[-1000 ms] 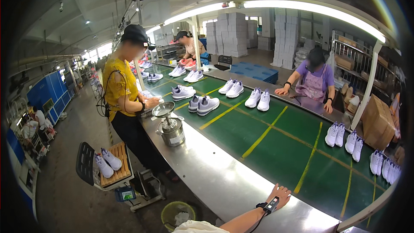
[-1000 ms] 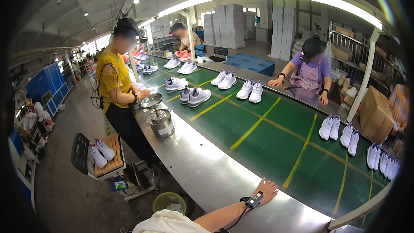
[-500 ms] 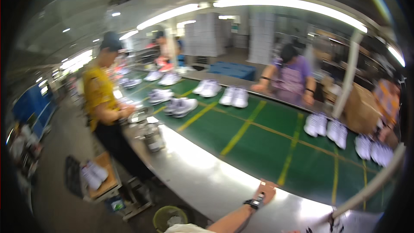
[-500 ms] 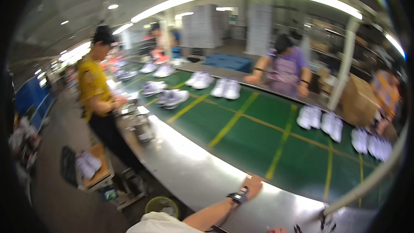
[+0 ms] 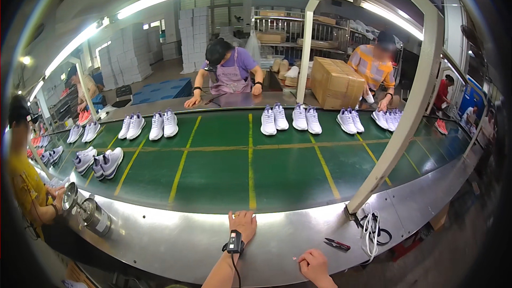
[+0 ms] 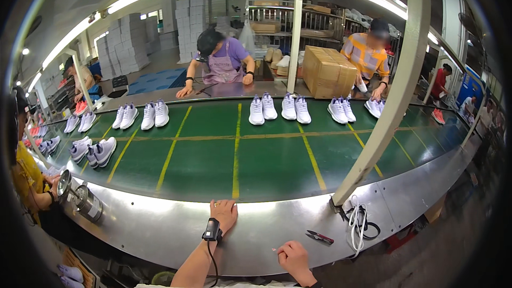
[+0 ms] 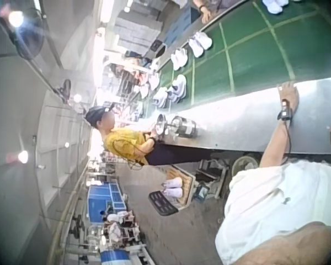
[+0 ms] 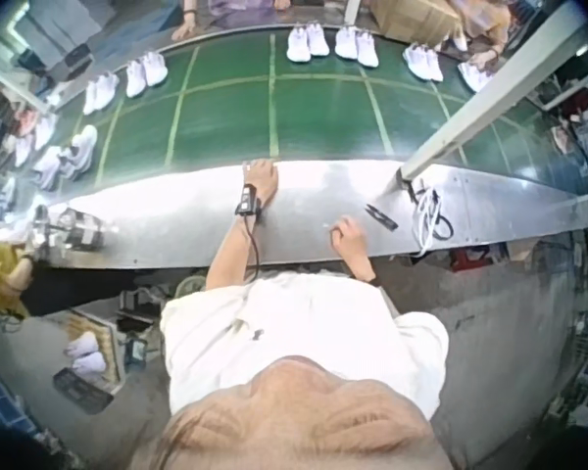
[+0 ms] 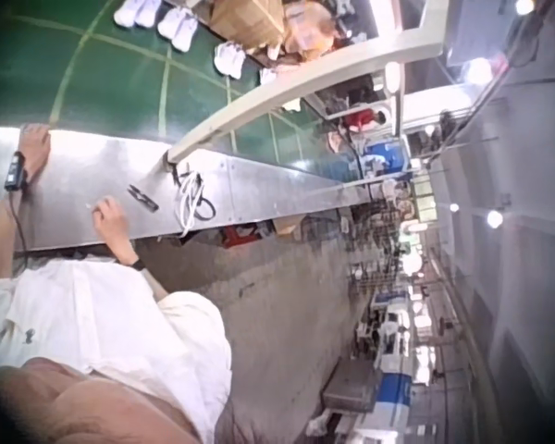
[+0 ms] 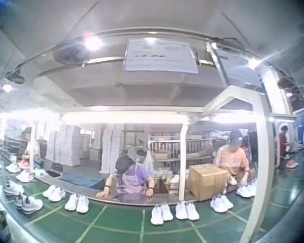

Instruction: Inspecting manufactured shoes on a conveyor belt and using a tool to trim excess threads.

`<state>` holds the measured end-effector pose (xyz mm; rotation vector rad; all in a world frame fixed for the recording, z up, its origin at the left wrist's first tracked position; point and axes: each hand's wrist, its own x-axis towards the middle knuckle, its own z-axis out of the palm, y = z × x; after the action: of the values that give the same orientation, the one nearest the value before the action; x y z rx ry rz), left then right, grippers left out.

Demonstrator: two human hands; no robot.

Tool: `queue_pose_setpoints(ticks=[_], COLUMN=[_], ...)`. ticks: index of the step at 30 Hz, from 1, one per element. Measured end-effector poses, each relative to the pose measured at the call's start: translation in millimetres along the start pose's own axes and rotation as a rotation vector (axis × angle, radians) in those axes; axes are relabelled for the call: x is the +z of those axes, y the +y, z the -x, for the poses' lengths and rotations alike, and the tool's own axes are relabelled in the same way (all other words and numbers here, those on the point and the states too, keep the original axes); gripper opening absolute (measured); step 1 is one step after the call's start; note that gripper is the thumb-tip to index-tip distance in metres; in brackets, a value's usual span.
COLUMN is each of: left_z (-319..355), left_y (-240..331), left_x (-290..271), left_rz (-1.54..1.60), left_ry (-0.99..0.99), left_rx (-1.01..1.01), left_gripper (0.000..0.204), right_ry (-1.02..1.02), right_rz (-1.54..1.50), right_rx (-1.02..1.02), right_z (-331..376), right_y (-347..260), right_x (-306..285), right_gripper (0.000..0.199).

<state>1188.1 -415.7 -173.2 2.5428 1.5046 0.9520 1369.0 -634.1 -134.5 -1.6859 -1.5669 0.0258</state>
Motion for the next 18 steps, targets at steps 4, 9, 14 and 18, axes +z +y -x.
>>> queue_pose_setpoints(ticks=[4, 9, 14, 18], left_z=[-2, -2, -3, -2], left_y=[3, 2, 3, 3], left_x=[-4, 0, 0, 4], left_rz=[-0.002, -0.005, -0.017, -0.018], left_ry=[-0.027, -0.024, -0.007, -0.018], left_rx=[-0.005, -0.008, 0.002, -0.011], left_gripper=[0.018, 0.018, 0.017, 0.018], right_ry=[-0.006, 0.005, 0.023, 0.024], right_rz=[0.023, -0.007, -0.024, -0.030], right_rx=[-0.004, -0.014, -0.009, -0.011], right_z=[3, 2, 1, 3], right_y=[8, 13, 15, 18], right_x=[3, 6, 8, 9], right_gripper=[0.009, 0.010, 0.011, 0.011])
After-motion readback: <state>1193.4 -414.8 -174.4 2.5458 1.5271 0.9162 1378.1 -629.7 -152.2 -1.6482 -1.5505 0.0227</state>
